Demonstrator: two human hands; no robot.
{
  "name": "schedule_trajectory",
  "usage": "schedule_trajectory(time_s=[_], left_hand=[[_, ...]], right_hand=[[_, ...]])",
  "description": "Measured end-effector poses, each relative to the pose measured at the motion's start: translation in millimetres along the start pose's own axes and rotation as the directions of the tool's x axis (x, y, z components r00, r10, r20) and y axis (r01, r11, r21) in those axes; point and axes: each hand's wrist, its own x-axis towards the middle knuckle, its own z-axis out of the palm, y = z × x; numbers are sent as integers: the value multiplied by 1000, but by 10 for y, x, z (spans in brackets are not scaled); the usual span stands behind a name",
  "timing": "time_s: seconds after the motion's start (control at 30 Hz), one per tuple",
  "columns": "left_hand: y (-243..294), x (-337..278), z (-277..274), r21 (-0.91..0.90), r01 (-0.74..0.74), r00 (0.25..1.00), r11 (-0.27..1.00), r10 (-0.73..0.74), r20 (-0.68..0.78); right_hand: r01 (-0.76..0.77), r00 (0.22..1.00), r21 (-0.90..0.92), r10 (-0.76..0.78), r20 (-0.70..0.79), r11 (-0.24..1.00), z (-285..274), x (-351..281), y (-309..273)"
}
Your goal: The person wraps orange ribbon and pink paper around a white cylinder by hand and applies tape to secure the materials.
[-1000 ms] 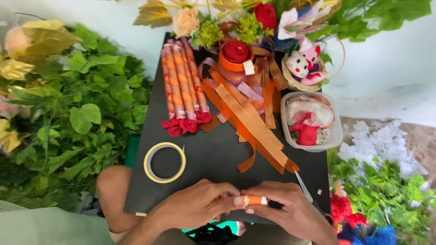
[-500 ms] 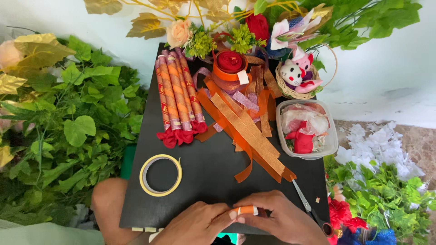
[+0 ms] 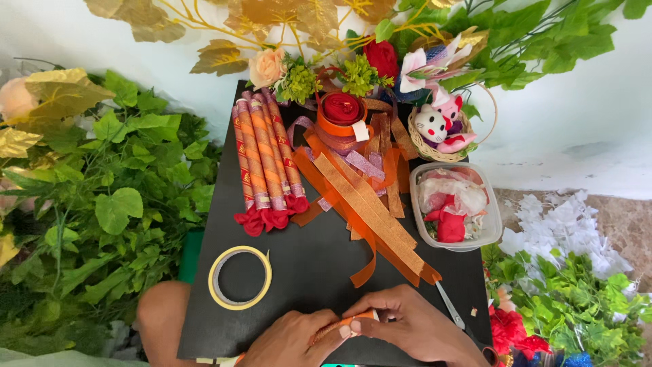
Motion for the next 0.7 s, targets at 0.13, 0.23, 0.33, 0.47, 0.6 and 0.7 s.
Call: schedule_trajectory(time_s=[0.13,0.23,0.33,0.47,0.6,0.7], left_hand=[[-52,25,8,-67,32,999,997,-32,1],[-206,75,82,-67,-45,994,997,38,-105],[-137,63,60,-237,45,992,970,-72,-105],[-87,22,75,-319,79,986,944,-121,-115],[-147,3,69,-414,102,981,905,-160,-108],[-266,16,94,-456,46,989,889,-105,-105]], right_hand=[[92,991,-150,-76,109,984,-93,19,-132],[36,995,-186,-52,-80,982,-162,75,-268],[227,804,-456,-430,-411,860,-335,333,-416],[227,551,-595,-605,-574,771,-655,890,-540],[56,580,-588,-506,-639,807,-920,1431,-580],[11,571,-585,-485,-662,811,-996,1624,-574]])
